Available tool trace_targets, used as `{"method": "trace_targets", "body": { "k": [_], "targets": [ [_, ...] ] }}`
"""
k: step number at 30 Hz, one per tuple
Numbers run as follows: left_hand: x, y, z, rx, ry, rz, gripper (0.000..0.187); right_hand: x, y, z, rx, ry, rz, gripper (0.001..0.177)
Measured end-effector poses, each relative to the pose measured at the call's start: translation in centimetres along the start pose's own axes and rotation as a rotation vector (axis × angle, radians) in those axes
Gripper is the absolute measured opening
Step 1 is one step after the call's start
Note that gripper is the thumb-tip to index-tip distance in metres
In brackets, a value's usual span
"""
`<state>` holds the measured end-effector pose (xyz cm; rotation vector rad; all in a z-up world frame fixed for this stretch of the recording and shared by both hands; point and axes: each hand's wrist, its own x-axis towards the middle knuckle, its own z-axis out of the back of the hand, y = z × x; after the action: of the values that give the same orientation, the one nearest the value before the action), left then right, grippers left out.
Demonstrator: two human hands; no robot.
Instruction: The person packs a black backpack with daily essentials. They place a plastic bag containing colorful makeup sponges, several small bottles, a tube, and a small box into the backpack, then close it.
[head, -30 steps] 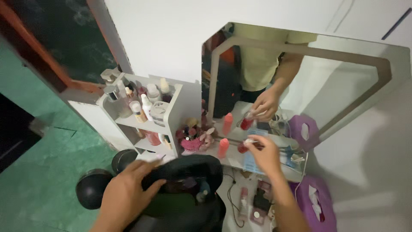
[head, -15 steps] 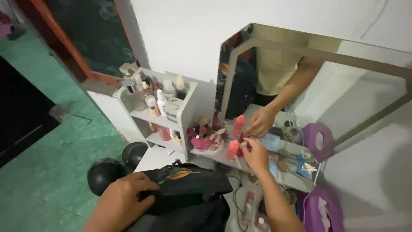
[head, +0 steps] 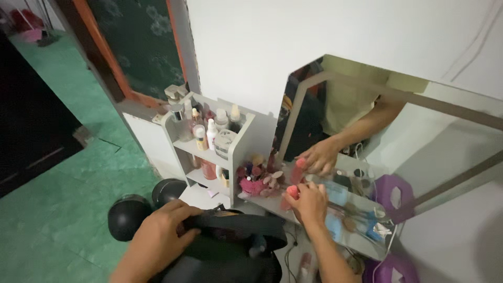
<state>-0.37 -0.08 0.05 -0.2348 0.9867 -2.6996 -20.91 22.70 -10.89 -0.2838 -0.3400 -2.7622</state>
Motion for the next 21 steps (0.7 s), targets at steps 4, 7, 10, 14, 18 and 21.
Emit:
{"method": "trace_targets", "body": {
  "k": [4,7,10,14,18,21],
  "targets": [
    [0.6,0.9,-0.1,0.137,-0.131,-0.202,0.022,-0.3,0.2,1.3,0.210,-0.065,0.004,0.036],
    [1.8,1.7,-0.3,0.311,-0.136,-0.218,0.018,-1.1,-0.4,4.1,0.588,-0.053,-0.002,0.035],
    [3.2,2.4,-0.3,0.285,-0.244,-0.312,0.019,-1.7,-1.2,7.1,1.002,0.091,-0.070,0.037],
    [6.1,3.0,0.2,0.258,-0.305,-0.356,0.015,-2.5,-1.9,9.7,1.565,0.168,0.103,0.042],
    [7.8,2.7,0.0,0.196,-0.377,-0.396,0.014,-3.4,-1.7,10.4,1.713,0.176,0.245,0.041],
    [7.7,2.5,-0.3,0.160,-0.354,-0.408,0.016,-3.6,-0.7,10.0,1.801,0.212,0.160,0.038]
  ]
}}
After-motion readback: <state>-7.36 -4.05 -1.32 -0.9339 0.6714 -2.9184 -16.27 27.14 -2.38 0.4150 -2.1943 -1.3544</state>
